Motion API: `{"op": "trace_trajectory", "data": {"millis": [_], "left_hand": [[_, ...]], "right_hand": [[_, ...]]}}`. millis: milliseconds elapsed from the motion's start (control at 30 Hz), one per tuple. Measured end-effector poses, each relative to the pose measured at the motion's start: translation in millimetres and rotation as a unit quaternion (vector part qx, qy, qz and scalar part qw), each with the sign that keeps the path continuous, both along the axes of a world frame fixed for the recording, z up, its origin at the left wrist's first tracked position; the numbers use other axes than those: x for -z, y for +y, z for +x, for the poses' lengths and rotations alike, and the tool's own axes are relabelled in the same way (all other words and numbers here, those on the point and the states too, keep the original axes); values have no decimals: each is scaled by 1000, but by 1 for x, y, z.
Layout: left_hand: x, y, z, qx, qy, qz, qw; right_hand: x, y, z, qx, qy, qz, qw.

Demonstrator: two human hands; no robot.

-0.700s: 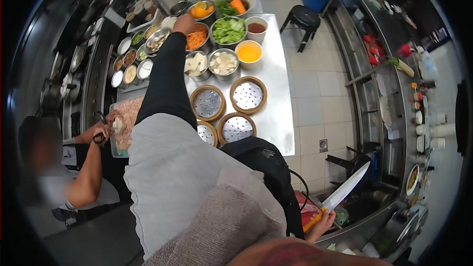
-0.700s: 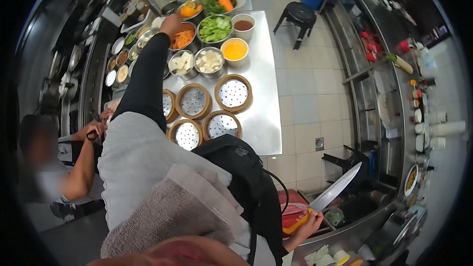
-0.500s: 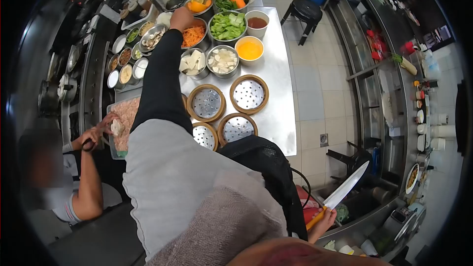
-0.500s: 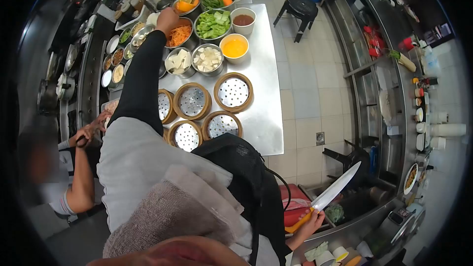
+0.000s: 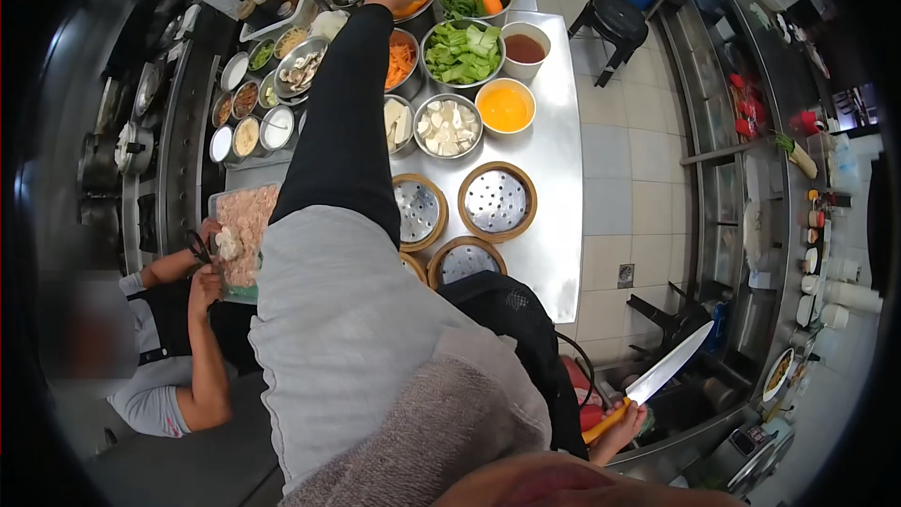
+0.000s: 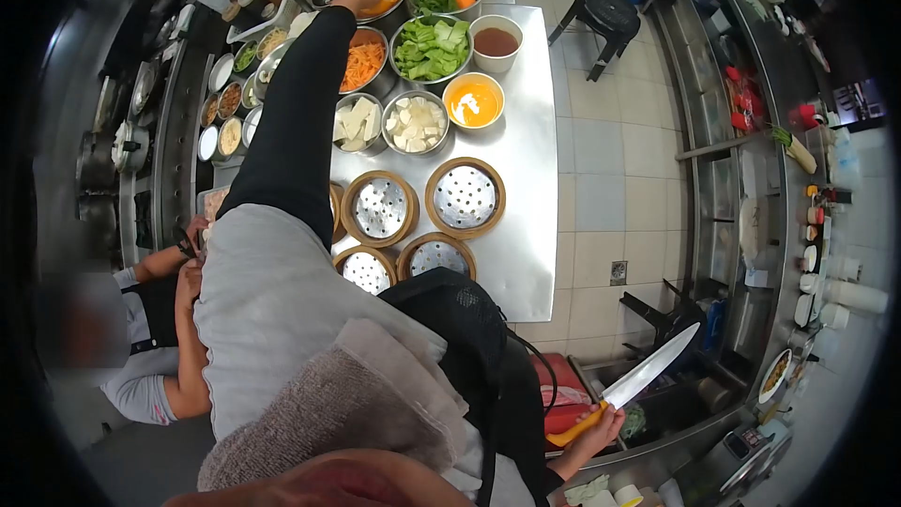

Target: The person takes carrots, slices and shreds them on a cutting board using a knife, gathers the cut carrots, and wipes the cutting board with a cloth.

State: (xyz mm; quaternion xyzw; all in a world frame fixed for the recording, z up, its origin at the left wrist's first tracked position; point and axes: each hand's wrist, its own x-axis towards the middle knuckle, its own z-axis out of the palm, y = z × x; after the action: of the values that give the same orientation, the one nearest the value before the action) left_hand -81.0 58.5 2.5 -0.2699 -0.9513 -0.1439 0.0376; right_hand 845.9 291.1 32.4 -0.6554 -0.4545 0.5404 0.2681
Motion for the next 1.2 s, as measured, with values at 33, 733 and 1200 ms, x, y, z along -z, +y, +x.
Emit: {"op": "trace_trajectory", "data": {"millis": [33, 733, 1200], "left_hand": [[4, 7, -9, -1, -25, -25, 999], [19, 8, -29, 42, -44, -120, 991], [22, -93, -97, -15, -151, 79, 985]], "right_hand": [[-1, 2, -7, -8, 6, 1, 1000], [-10, 8, -40, -60, -2, 8, 998], [-10, 8, -40, -59, -17, 11, 998]]}}
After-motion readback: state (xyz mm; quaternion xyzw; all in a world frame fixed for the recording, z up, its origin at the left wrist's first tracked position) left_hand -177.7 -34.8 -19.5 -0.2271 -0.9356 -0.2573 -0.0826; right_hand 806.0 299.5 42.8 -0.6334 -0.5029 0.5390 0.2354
